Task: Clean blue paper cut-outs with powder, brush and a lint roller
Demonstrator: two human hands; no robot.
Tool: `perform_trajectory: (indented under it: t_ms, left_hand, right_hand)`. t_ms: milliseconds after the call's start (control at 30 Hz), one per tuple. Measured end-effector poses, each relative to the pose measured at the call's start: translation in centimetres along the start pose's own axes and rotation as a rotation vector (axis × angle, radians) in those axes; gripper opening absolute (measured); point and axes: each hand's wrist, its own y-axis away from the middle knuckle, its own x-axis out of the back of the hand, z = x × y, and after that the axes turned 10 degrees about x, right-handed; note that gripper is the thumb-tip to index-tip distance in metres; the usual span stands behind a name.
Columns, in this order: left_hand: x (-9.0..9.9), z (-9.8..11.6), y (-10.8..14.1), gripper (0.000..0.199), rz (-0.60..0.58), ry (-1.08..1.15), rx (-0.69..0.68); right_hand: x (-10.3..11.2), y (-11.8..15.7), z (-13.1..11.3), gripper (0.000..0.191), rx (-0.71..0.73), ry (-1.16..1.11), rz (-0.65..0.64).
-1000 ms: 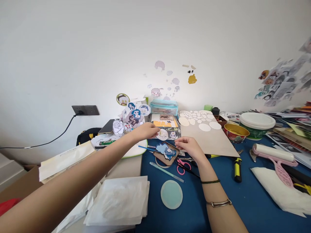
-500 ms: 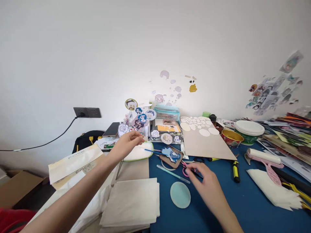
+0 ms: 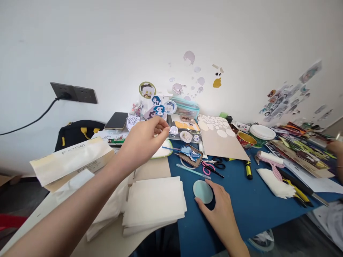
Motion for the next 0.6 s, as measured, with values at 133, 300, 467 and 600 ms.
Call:
perform_trajectory:
  t_ms: [133,300,467,600]
  left_hand:
    - [0.7,0.5,0.6,0.012,-0.030,0.068,-0.019]
    - [-0.2,0.4,1.6,0.013,-0.165,0.087,-0.060]
    - [-4.4,-0.4,3.7,0.034,-0.564,0.334,0.075]
    - [-7.7,-0.3,5.3,0.061,-1.019,0.915,0.502]
  right_hand:
    - [0.1,0.4,-0.2,0.055,-0.067,-0.085,0.070]
    - [1.2,-0.1,-1.7,0.049,-0.090,-0.569,0.133]
    - [1.9,-1.5,-4.9,0.046,0.044,-0.959,0.285]
    - [2.1,-2.0,-7.3,0.044,0.127,-0.860,0.349]
